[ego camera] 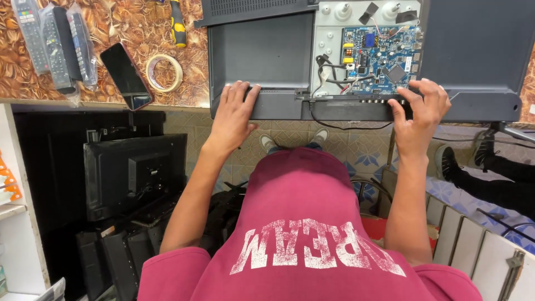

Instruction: Adjusting and connecting internal components including ribbon cables and the chassis of a disassembled television.

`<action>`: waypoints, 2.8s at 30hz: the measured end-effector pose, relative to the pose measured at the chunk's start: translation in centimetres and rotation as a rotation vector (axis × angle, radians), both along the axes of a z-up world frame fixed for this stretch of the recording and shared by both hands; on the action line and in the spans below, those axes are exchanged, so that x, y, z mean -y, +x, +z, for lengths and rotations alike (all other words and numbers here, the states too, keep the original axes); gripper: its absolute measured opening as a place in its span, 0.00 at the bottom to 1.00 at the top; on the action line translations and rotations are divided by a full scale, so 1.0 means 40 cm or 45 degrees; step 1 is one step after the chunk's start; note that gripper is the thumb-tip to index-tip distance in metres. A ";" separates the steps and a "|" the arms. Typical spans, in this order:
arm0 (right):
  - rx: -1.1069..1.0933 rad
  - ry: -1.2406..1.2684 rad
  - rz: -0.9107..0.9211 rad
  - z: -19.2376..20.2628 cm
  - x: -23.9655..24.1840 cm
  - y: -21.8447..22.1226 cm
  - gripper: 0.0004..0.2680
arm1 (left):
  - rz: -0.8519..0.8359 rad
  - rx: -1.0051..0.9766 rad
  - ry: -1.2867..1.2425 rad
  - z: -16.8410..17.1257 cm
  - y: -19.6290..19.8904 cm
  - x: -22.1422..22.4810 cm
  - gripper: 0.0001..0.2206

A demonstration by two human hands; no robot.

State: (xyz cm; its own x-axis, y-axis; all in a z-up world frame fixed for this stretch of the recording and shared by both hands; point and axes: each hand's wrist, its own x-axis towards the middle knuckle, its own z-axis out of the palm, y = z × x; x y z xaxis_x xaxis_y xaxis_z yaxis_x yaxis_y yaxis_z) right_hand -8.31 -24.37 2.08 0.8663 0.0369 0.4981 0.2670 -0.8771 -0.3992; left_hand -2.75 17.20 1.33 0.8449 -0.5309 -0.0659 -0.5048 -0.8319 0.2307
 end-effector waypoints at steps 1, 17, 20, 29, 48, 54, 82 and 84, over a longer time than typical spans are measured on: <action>0.003 -0.002 0.003 -0.003 0.001 0.003 0.05 | 0.003 0.003 -0.002 0.003 0.005 0.001 0.48; 0.025 0.080 0.006 -0.070 0.036 0.004 0.07 | -0.082 0.052 0.171 -0.013 0.030 0.003 0.40; 0.033 0.077 0.001 -0.074 0.038 0.004 0.07 | -0.070 0.049 0.162 -0.015 0.036 0.007 0.40; -0.266 -0.058 0.029 0.018 0.091 -0.041 0.25 | -0.060 0.045 0.053 0.022 0.038 0.016 0.36; -0.552 -0.762 0.144 0.025 0.367 -0.014 0.33 | -0.079 -0.036 -0.013 0.057 0.041 0.021 0.33; -0.369 -0.819 0.147 -0.024 0.392 -0.022 0.32 | -0.084 0.013 -0.009 0.054 0.029 0.022 0.34; -0.424 -0.708 0.158 -0.023 0.395 -0.022 0.33 | -0.337 0.238 -0.018 0.007 0.039 0.168 0.39; -0.410 -0.719 0.191 -0.017 0.397 -0.017 0.34 | -0.338 0.265 -0.024 0.011 0.039 0.167 0.40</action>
State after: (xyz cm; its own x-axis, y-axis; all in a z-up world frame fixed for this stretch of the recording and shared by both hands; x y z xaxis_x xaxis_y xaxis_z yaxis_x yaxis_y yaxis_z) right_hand -8.98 -40.26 1.42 0.9336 0.3483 0.0842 0.3469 -0.9374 0.0305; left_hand -1.17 10.52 1.79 0.6710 -0.7339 0.1057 -0.7413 -0.6614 0.1139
